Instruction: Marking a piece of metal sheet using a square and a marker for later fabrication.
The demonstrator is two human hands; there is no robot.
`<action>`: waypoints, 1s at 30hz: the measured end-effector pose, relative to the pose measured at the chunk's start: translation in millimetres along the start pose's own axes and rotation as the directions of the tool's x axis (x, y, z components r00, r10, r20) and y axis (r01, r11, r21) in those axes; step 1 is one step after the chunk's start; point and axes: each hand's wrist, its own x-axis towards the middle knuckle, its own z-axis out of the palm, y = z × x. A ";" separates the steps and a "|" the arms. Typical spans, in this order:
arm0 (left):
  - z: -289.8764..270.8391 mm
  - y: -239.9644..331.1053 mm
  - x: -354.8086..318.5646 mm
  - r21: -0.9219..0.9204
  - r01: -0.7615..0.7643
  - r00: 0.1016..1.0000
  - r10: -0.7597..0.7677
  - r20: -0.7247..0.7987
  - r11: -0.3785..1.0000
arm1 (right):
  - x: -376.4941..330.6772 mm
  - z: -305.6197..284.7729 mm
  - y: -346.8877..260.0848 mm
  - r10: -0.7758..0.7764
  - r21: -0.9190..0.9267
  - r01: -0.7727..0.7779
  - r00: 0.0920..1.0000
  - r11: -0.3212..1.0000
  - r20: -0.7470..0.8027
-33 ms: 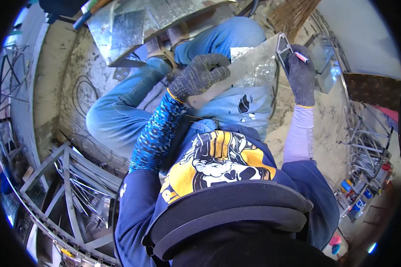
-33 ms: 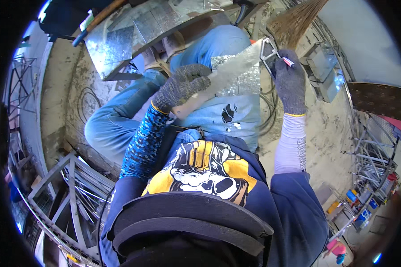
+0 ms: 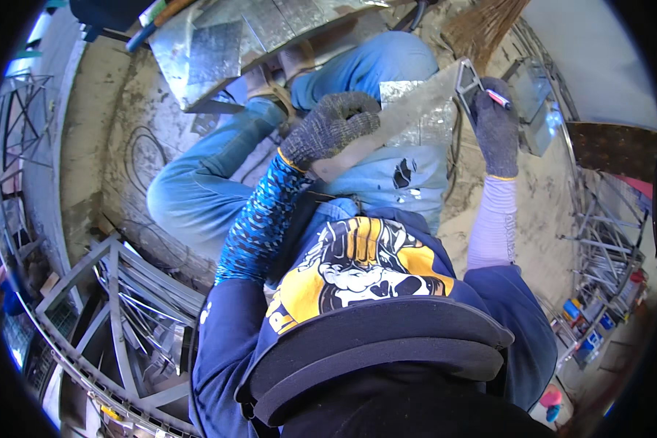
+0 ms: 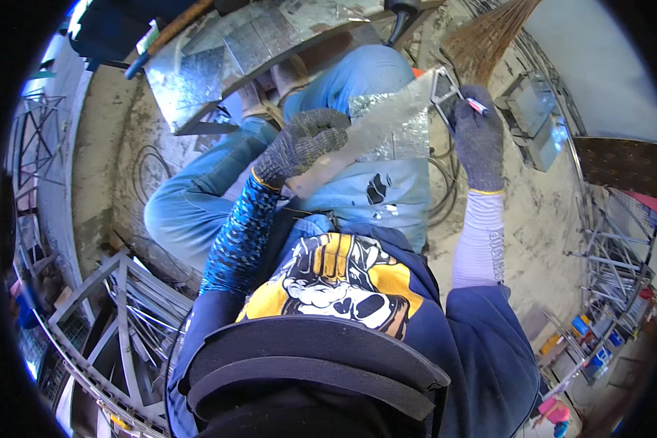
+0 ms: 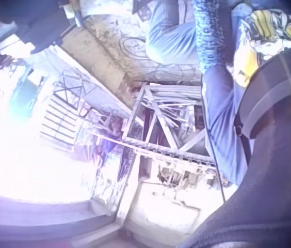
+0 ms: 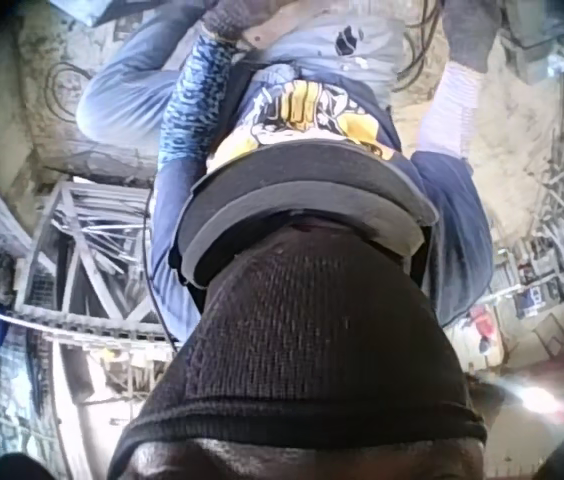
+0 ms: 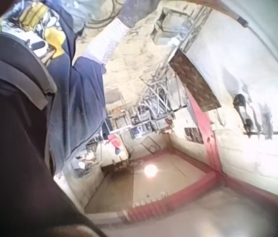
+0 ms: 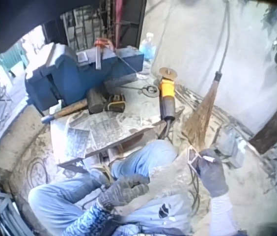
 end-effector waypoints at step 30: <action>-3.5 27.3 -27.7 -0.317 0.373 0.921 -0.389 0.015 0.872 | -22.4 -42.9 54.5 0.115 -0.162 -0.099 0.989 0.982 0.093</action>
